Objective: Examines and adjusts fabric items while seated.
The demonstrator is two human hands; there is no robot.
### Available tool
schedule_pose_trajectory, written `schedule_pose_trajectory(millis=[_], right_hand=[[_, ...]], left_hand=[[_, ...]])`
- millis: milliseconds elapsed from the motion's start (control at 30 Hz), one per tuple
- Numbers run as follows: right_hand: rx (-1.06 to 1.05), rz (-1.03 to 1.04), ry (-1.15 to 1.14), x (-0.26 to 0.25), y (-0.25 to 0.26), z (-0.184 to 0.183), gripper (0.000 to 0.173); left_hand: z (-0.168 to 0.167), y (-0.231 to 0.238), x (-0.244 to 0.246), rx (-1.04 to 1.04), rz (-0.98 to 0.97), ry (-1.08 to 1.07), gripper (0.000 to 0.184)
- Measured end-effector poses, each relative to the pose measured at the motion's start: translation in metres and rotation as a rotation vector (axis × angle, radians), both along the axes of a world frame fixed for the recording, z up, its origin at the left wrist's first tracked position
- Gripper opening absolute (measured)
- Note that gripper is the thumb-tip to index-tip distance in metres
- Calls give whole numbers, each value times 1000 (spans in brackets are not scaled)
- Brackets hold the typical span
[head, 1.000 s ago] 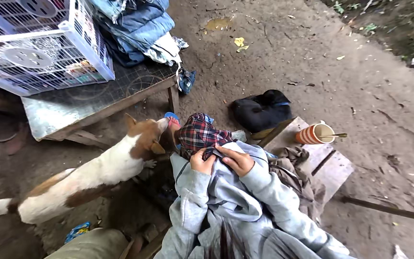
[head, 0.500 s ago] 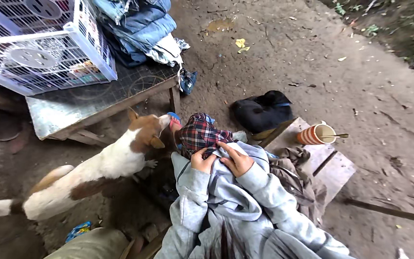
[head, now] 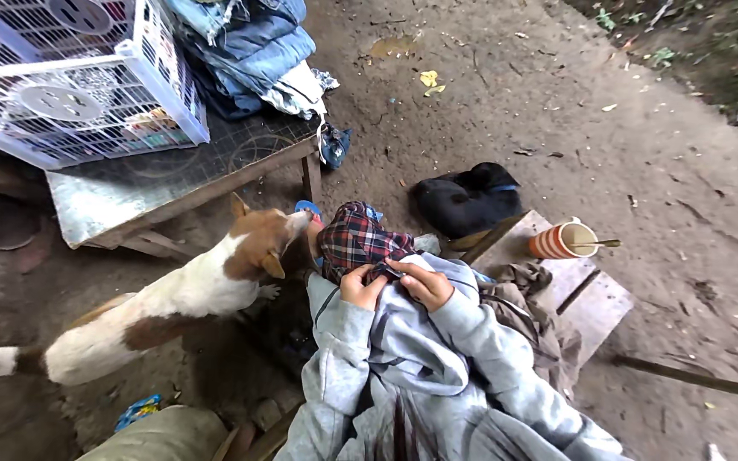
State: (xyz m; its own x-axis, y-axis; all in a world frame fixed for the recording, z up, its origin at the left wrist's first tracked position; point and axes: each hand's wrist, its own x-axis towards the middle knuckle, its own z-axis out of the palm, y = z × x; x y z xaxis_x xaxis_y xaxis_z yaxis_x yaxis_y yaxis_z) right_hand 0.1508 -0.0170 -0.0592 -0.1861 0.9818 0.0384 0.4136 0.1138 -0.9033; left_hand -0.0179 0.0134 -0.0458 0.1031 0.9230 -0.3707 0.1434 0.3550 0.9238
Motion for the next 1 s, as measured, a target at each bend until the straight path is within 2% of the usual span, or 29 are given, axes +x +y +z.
schedule_pose_trajectory(millis=[100,200,333,567,1000], right_hand=[[-50,-22,-15,-2,1,5,40],[15,-15,-42,-3,0,2,40],[87,-18,-112,-4,-1,-2,40],[20,-15,-314,-4,-8,8,48],[49,-79,-325,-9,-6,5,50]], left_hand=[[1,0,-1,67,-68,131,26],[3,-2,1,99,-53,167,29],[1,-2,1,95,-9,96,27],[-1,-1,3,-13,120,-67,23],[0,-3,4,-55,157,-126,18]])
